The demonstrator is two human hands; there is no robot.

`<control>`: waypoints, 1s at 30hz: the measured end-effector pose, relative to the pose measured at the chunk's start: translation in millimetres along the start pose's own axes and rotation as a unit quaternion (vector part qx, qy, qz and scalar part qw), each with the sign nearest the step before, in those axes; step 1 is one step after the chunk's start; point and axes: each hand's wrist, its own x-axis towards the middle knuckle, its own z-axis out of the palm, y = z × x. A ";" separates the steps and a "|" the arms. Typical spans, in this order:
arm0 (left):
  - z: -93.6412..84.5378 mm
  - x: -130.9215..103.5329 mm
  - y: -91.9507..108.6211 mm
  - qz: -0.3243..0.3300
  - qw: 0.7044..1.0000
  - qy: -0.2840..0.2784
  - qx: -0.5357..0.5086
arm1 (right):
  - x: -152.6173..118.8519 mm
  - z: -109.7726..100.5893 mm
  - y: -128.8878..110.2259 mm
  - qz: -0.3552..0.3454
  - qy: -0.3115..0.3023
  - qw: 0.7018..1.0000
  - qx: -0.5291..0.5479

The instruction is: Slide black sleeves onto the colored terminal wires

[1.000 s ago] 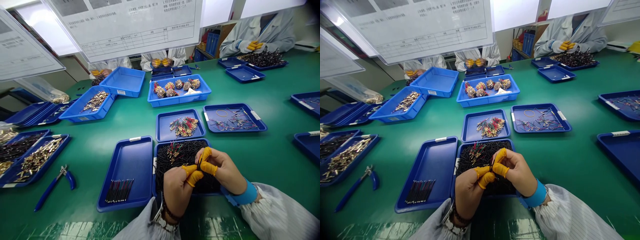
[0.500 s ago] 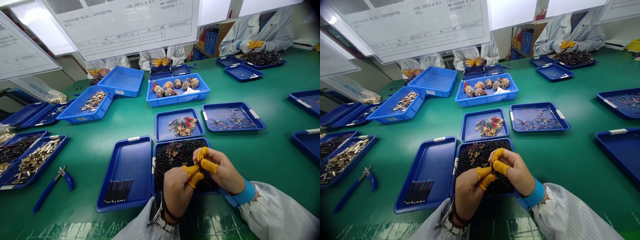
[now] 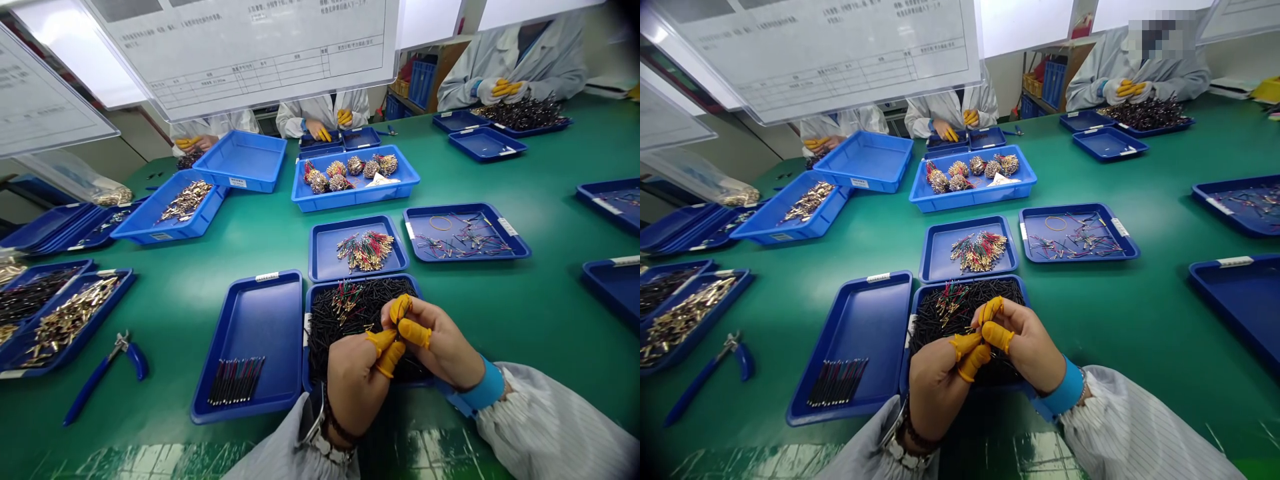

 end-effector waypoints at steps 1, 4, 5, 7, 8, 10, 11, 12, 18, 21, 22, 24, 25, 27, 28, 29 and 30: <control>0.3 -0.4 -0.4 0.001 1.000 -0.001 0.003 | 0.1 0.3 -0.2 0.006 -0.004 1.000 -0.002; 1.1 -1.0 -1.1 0.002 1.000 -0.001 0.010 | -0.2 0.9 -1.2 0.025 -0.021 0.999 0.004; 1.4 -0.8 -1.1 0.004 1.000 0.001 0.013 | -0.4 0.8 -1.4 0.028 -0.025 0.999 0.007; 1.8 0.1 -0.5 0.006 1.000 0.001 0.017 | -0.9 0.1 -1.0 0.026 -0.028 0.999 0.006; 1.9 0.8 -0.1 0.005 1.000 -0.002 0.018 | -1.1 -0.4 -0.4 0.023 -0.029 0.999 0.002; 2.3 2.3 0.4 -0.001 1.000 -0.015 0.024 | -1.0 -1.4 1.5 0.019 -0.033 0.999 -0.012; 2.6 2.9 0.2 -0.003 0.999 -0.021 0.028 | -0.9 -1.9 2.5 0.016 -0.033 0.999 -0.025; 2.9 3.2 -0.3 -0.005 0.999 -0.025 0.034 | -0.6 -2.4 3.6 0.012 -0.031 0.999 -0.040; 4.9 0.6 -6.5 -0.025 0.999 -0.024 0.030 | 0.7 -6.2 6.2 -0.001 -0.014 0.997 -0.072; 4.6 -0.3 -6.6 -0.032 0.999 -0.036 0.016 | 0.6 -8.9 5.4 0.006 -0.015 0.997 -0.075; 4.3 -0.2 -6.2 -0.028 0.999 -0.038 0.017 | 0.7 -9.4 4.8 0.009 -0.014 0.997 -0.080; 3.8 0.2 -5.3 -0.012 0.999 -0.035 0.027 | 0.8 -9.3 2.9 0.015 -0.009 0.995 -0.096; 3.6 0.3 -5.0 -0.002 0.999 -0.031 0.034 | 0.9 -8.6 1.7 0.018 -0.006 0.994 -0.107; 3.6 0.0 -4.9 0.018 0.998 -0.019 0.049 | 0.7 -6.7 -0.6 0.015 -0.001 0.991 -0.131; 3.8 -0.4 -5.2 0.027 0.998 -0.011 0.058 | 0.5 -5.7 -1.3 0.011 0.000 0.990 -0.140; 4.1 -0.8 -5.5 0.033 0.997 -0.003 0.067 | 0.1 -5.1 -1.6 0.006 0.000 0.989 -0.145; 4.5 -1.1 -5.9 0.037 0.997 0.003 0.074 | -0.3 -4.9 -1.4 0.001 0.001 0.989 -0.145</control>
